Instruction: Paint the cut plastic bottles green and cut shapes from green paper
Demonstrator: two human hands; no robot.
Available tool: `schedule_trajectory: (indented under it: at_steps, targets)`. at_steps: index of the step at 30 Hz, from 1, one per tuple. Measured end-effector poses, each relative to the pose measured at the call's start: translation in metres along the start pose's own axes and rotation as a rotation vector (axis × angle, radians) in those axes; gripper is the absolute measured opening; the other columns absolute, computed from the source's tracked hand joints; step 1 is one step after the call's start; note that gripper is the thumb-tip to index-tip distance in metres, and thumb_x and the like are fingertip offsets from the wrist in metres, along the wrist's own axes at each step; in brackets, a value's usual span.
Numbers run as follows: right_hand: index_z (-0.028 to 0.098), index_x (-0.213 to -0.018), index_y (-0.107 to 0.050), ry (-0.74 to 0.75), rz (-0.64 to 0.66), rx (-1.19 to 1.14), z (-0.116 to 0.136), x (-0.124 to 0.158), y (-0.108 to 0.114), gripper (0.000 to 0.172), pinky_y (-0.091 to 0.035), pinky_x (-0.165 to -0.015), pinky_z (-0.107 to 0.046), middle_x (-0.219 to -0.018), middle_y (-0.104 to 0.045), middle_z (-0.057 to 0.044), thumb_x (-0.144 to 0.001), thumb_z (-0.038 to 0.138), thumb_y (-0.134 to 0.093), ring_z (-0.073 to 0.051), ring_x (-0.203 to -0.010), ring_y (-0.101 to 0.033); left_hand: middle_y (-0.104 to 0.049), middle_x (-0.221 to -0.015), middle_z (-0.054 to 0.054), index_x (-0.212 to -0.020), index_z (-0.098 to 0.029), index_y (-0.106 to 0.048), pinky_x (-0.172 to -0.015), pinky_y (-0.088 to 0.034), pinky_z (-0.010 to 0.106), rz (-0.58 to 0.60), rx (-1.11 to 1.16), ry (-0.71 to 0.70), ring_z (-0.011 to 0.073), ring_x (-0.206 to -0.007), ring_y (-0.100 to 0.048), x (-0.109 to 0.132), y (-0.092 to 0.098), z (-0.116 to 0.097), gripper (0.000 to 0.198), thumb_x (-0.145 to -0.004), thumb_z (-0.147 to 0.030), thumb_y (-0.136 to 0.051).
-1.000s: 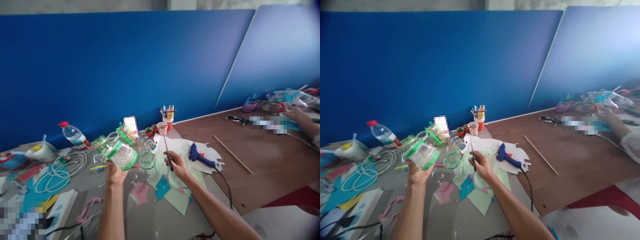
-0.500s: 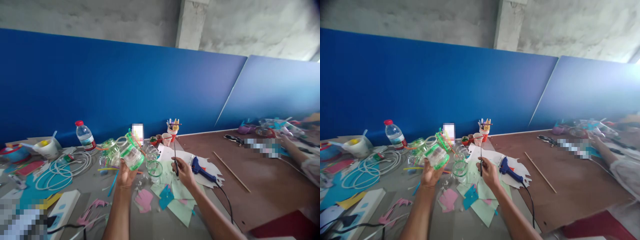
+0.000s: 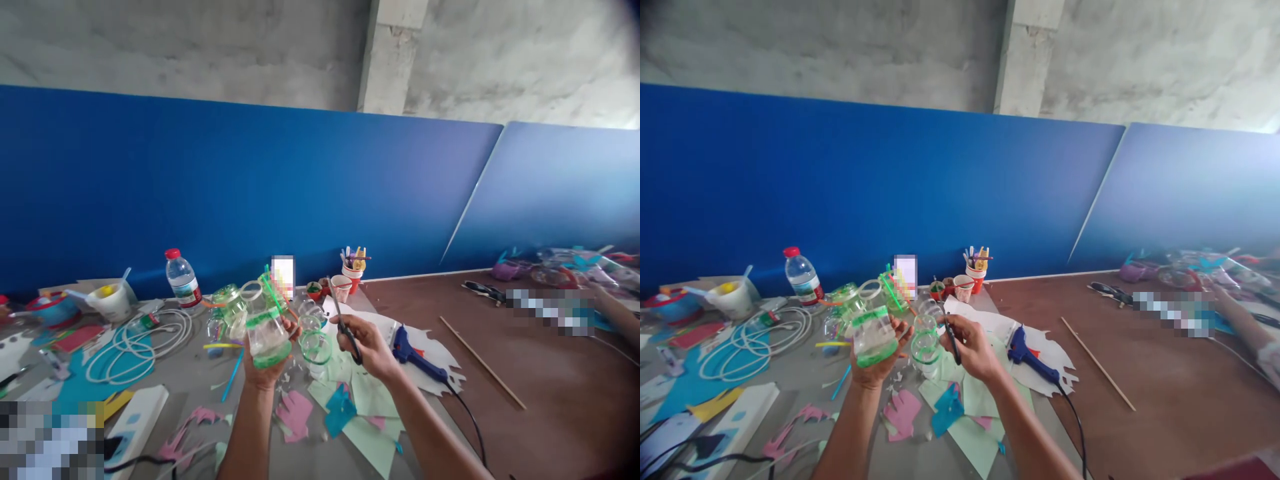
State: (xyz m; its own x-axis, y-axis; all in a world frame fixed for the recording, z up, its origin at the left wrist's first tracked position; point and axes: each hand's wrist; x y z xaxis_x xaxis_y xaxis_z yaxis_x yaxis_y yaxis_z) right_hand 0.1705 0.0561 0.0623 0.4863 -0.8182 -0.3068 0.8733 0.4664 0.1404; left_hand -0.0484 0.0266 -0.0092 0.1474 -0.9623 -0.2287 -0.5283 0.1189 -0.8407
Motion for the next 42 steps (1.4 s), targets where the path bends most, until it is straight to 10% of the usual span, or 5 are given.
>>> schedule_trajectory:
  at_steps: [5,19,29,42]
  targets:
    - [0.013,-0.082,-0.062,0.041,0.114,0.19,-0.007,0.006,-0.006,0.014,-0.028,-0.049,-0.022,-0.059,-0.039,0.005,-0.075,0.025,-0.062,-0.007,-0.053,-0.032,-0.065,-0.081,0.008,-0.089,-0.018,-0.069,-0.099,-0.041,0.055,-0.051,-0.023,0.04,0.0265,-0.088,-0.063,0.002,-0.008,0.0,0.054,-0.068,-0.067,-0.059]
    - [0.019,-0.112,-0.058,0.175,-0.076,-0.231,-0.03,0.017,-0.025,0.045,-0.047,-0.064,-0.029,-0.082,-0.067,-0.008,-0.082,0.052,-0.062,-0.018,-0.072,-0.058,-0.063,-0.124,0.005,-0.132,-0.03,-0.051,-0.111,-0.03,0.05,0.095,0.021,-0.117,0.025,-0.118,-0.056,0.002,-0.013,-0.005,0.058,-0.079,-0.052,-0.062]
    - [0.021,-0.113,-0.058,0.05,-0.081,-0.54,-0.035,0.014,-0.028,0.05,-0.026,-0.044,-0.021,-0.093,-0.069,-0.008,-0.077,0.054,-0.068,-0.005,-0.047,-0.031,-0.059,-0.133,0.008,-0.133,-0.027,-0.052,-0.104,-0.043,0.044,0.102,0.033,-0.043,0.0273,-0.119,-0.057,0.004,-0.021,0.001,0.06,-0.08,-0.052,-0.063]
    - [0.022,-0.115,-0.058,0.033,-0.045,-0.749,-0.032,0.016,-0.034,0.054,-0.024,-0.042,-0.019,-0.097,-0.065,-0.007,-0.073,0.051,-0.074,-0.003,-0.045,-0.035,-0.061,-0.13,0.006,-0.136,-0.032,-0.048,-0.105,-0.043,0.041,0.093,-0.103,0.005,0.0274,-0.123,-0.054,0.009,-0.042,0.01,0.072,-0.072,-0.056,-0.069]
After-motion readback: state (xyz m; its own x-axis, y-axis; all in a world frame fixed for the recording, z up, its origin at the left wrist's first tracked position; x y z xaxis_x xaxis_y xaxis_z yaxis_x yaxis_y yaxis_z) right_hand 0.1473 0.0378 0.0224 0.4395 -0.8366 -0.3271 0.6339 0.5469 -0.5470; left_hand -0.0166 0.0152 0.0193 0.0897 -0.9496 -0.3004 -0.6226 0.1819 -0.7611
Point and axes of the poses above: each hand's wrist, its own x-axis away from the middle knuckle, its own y-axis out of the back of the hand, z = x × y
